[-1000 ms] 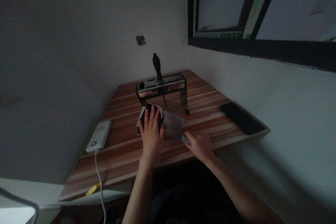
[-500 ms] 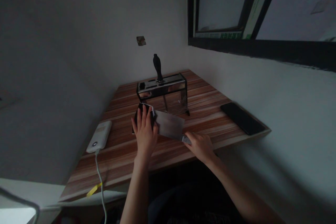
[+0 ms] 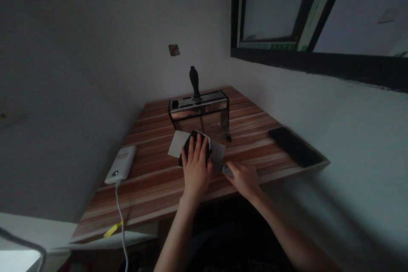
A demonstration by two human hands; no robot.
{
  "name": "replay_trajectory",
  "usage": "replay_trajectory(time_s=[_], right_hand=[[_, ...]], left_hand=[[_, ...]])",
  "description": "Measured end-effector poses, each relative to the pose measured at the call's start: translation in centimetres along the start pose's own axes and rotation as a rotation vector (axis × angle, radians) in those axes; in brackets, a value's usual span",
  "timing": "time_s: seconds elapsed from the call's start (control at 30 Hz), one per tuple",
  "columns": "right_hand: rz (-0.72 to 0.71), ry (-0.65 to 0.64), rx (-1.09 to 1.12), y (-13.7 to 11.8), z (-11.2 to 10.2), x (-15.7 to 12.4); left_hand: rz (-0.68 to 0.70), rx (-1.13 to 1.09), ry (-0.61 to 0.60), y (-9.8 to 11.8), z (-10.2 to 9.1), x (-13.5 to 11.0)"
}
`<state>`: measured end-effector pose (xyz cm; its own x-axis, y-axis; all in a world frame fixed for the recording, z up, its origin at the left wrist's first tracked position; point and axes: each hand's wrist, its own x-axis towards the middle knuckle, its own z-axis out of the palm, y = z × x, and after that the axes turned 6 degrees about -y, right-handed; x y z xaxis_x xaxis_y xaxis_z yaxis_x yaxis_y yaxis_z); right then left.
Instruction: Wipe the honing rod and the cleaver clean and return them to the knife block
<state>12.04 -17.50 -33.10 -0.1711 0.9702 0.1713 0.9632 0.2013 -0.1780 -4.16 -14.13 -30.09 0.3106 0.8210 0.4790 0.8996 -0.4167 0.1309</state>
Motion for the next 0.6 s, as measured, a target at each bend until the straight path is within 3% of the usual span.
replay_trajectory(time_s=[0.3, 0.6], right_hand=[[0.003, -0.122, -0.047, -0.1, -0.5, 0.1], [0.021, -0.135, -0.055, -0.1, -0.6, 0.1]], left_hand=[[0.18, -0.073, -0.161, 3.8, 0.8, -2.4], [0.217, -0.076, -0.176, 3.9, 0.7, -2.4]])
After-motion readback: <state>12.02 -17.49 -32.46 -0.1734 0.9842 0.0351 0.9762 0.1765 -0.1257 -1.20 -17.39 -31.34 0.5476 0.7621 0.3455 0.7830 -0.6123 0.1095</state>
